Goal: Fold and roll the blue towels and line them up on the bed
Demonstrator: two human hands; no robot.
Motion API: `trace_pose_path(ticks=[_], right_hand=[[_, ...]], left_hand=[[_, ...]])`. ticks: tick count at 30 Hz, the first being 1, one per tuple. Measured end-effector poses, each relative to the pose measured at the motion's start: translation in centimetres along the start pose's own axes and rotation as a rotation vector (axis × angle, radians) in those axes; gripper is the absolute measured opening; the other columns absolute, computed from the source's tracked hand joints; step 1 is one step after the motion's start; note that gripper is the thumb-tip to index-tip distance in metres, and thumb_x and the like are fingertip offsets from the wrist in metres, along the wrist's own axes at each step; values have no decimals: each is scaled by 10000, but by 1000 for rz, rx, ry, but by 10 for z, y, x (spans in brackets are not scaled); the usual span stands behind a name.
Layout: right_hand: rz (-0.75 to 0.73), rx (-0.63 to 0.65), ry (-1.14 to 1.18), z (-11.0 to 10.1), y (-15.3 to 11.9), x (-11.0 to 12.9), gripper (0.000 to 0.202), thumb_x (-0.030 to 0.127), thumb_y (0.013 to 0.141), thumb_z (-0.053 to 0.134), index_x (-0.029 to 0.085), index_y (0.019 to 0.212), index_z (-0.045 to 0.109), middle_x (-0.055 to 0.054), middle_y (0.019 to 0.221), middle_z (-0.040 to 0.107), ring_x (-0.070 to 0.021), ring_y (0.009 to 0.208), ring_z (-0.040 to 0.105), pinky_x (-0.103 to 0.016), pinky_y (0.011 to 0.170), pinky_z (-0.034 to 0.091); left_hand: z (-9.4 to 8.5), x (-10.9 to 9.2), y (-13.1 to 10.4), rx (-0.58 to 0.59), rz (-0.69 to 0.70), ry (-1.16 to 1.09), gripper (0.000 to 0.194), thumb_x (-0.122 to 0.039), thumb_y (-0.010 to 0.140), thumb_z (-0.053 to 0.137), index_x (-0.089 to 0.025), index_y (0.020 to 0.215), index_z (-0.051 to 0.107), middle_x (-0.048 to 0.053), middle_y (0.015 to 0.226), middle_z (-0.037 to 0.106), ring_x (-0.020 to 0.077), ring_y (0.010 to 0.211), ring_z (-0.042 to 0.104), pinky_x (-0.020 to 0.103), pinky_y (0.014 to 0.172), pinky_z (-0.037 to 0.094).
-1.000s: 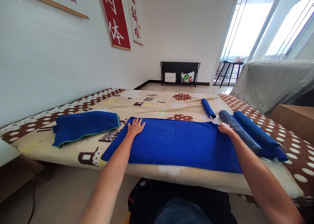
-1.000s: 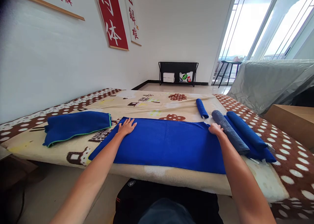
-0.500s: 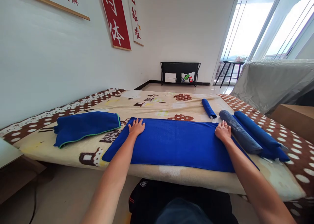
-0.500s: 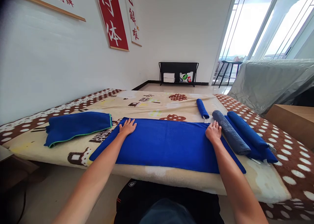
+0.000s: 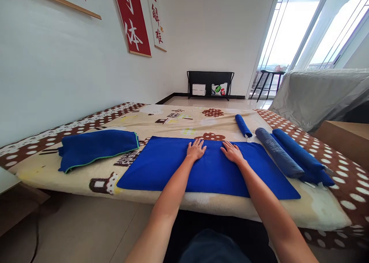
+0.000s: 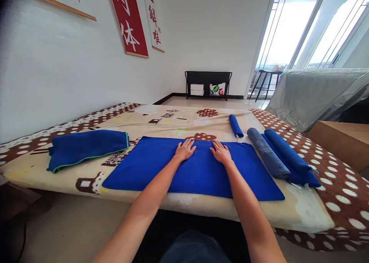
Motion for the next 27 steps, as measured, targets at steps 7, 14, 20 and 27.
trace_pose_path(ticks=[7, 14, 20, 27], right_hand=[[320, -6, -30, -27, -35, -109, 659, 539, 996, 176, 191, 1548, 267, -77, 1619, 213, -199, 1511, 143, -473, 1216, 132], [457, -60, -39, -34, -32, -108, 642, 500, 1002, 289, 125, 1522, 310, -175, 1585, 268, -284, 1485, 218, -540, 1196, 169], [118, -99, -6, -17, 5, 3, 562, 485, 957, 498, 216, 1445, 426, -112, 1535, 360, -281, 1404, 355, -564, 1168, 244], [-98, -42, 35, 16, 14, 79, 550, 500, 984, 418, 241, 1469, 401, -95, 1564, 334, -250, 1428, 328, -522, 1187, 215]], left_hand=[[-43, 134, -32, -39, -307, 57, 652, -566, 969, 190, -275, 1540, 311, 51, 1629, 228, 258, 1511, 160, 562, 1190, 141], [-63, 168, -46, -65, -528, 71, 640, -471, 972, 192, -209, 1544, 312, 143, 1621, 223, 377, 1496, 155, 689, 1118, 186], [-24, 45, -6, -25, -159, 21, 600, -410, 968, 242, -251, 1542, 315, 45, 1626, 239, 259, 1511, 161, 546, 1194, 167], [8, -23, 3, -11, 37, -16, 591, -418, 979, 219, -270, 1544, 312, 29, 1623, 248, 211, 1507, 182, 496, 1212, 138]])
Point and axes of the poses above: each hand's wrist, its own y-axis towards the middle knuckle, its own z-axis out of the palm, x = y × z, the point moved 2 cm from there along y, towards the middle knuckle
